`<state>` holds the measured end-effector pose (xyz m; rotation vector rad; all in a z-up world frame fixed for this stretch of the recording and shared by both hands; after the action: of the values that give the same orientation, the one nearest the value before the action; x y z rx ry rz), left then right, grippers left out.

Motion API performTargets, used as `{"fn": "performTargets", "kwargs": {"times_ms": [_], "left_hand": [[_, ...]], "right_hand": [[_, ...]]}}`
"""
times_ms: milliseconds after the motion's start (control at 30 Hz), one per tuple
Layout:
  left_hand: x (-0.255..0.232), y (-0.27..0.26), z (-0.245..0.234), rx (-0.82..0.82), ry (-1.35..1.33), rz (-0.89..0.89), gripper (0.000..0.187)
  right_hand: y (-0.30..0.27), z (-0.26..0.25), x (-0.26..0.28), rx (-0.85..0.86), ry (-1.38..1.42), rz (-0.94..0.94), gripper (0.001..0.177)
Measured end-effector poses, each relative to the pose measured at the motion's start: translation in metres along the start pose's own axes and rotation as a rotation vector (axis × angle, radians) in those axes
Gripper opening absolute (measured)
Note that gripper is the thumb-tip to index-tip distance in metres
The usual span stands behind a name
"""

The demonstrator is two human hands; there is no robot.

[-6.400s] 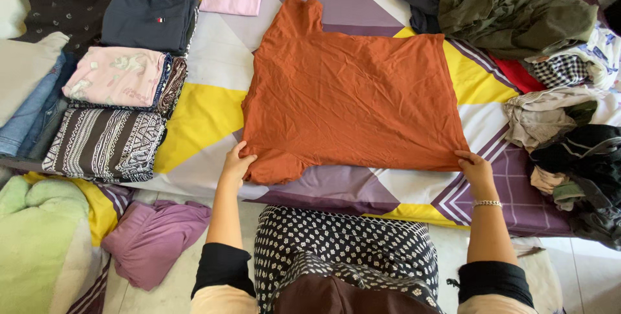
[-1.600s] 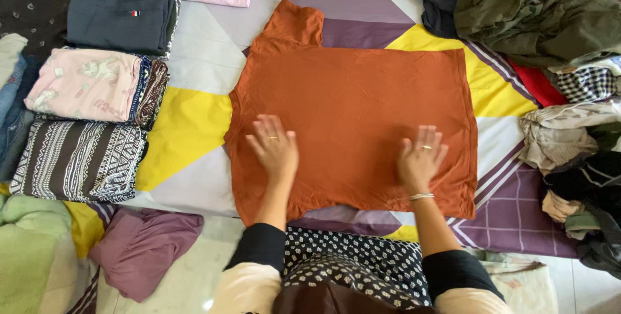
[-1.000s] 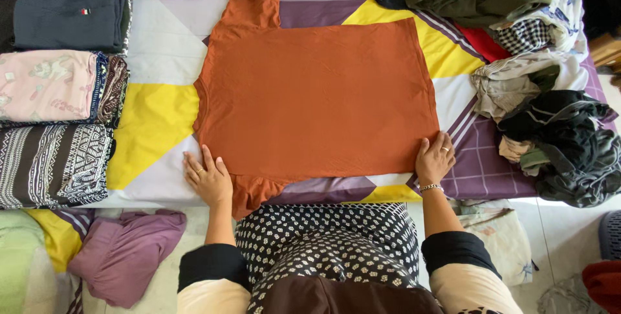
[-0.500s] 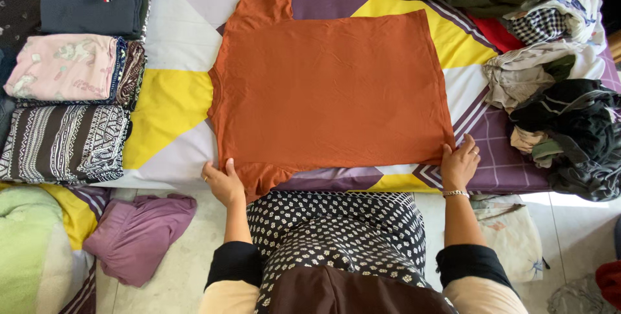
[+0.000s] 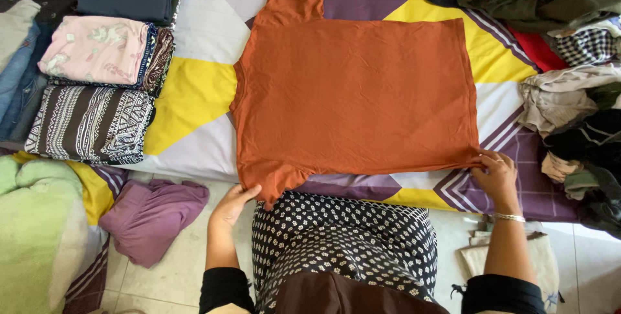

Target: The person folds an orange long-sleeved shirt on a bed. They smooth the fabric, fold the sleeves and sides inward, then fold the shirt into a compact rectangle and place it on a stack of folded clothes.

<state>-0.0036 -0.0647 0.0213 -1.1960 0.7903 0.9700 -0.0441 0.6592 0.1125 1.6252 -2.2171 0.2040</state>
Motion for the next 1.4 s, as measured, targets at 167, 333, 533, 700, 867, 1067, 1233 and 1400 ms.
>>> {"fn": "performTargets", "kwargs": {"times_ms": [167, 333, 533, 700, 867, 1067, 1233, 1400], "left_hand": [[-0.105, 0.021, 0.004, 0.006, -0.326, 0.129, 0.034], [-0.186, 0.096, 0.037, -0.032, -0.473, 0.219, 0.029], [-0.233, 0.217, 0.068, -0.140, -0.674, 0.241, 0.032], [-0.200, 0.236, 0.022, -0.248, -0.155, 0.414, 0.028], [-0.150, 0.191, -0.036, -0.369, 0.648, 0.358, 0.021], [-0.140, 0.154, -0.014, -0.224, 0.537, 0.124, 0.039], [-0.120, 0.166, -0.016, -0.447, 0.597, 0.310, 0.026], [-0.120, 0.156, -0.006, -0.616, 0.452, 0.286, 0.029]], "right_hand": [[0.067, -0.010, -0.014, 0.535, 0.779, 0.303, 0.022], [0.135, -0.010, 0.003, 0.526, 0.915, 0.460, 0.021], [0.197, 0.026, 0.044, 0.346, 0.726, 0.464, 0.034], [0.189, 0.043, 0.055, 0.276, 0.604, 0.515, 0.047], [0.163, 0.030, 0.043, 0.258, 0.513, 0.590, 0.047], [0.138, 0.022, 0.038, 0.280, 0.562, 0.540, 0.057], [0.125, 0.027, 0.045, 0.153, 0.410, 0.496, 0.048], [0.115, 0.029, 0.052, -0.064, 0.187, 0.375, 0.048]]}}
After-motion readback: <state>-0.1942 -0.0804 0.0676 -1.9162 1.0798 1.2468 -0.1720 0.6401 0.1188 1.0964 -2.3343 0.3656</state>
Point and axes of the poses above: each hand's wrist, its own y-axis towards the middle knuckle, its own z-axis out of the palm, x = y × z, the point moved 2 cm from there along y, towards the middle knuckle, and after that the axes turned 14 degrees about z, right-handed, at the moved point
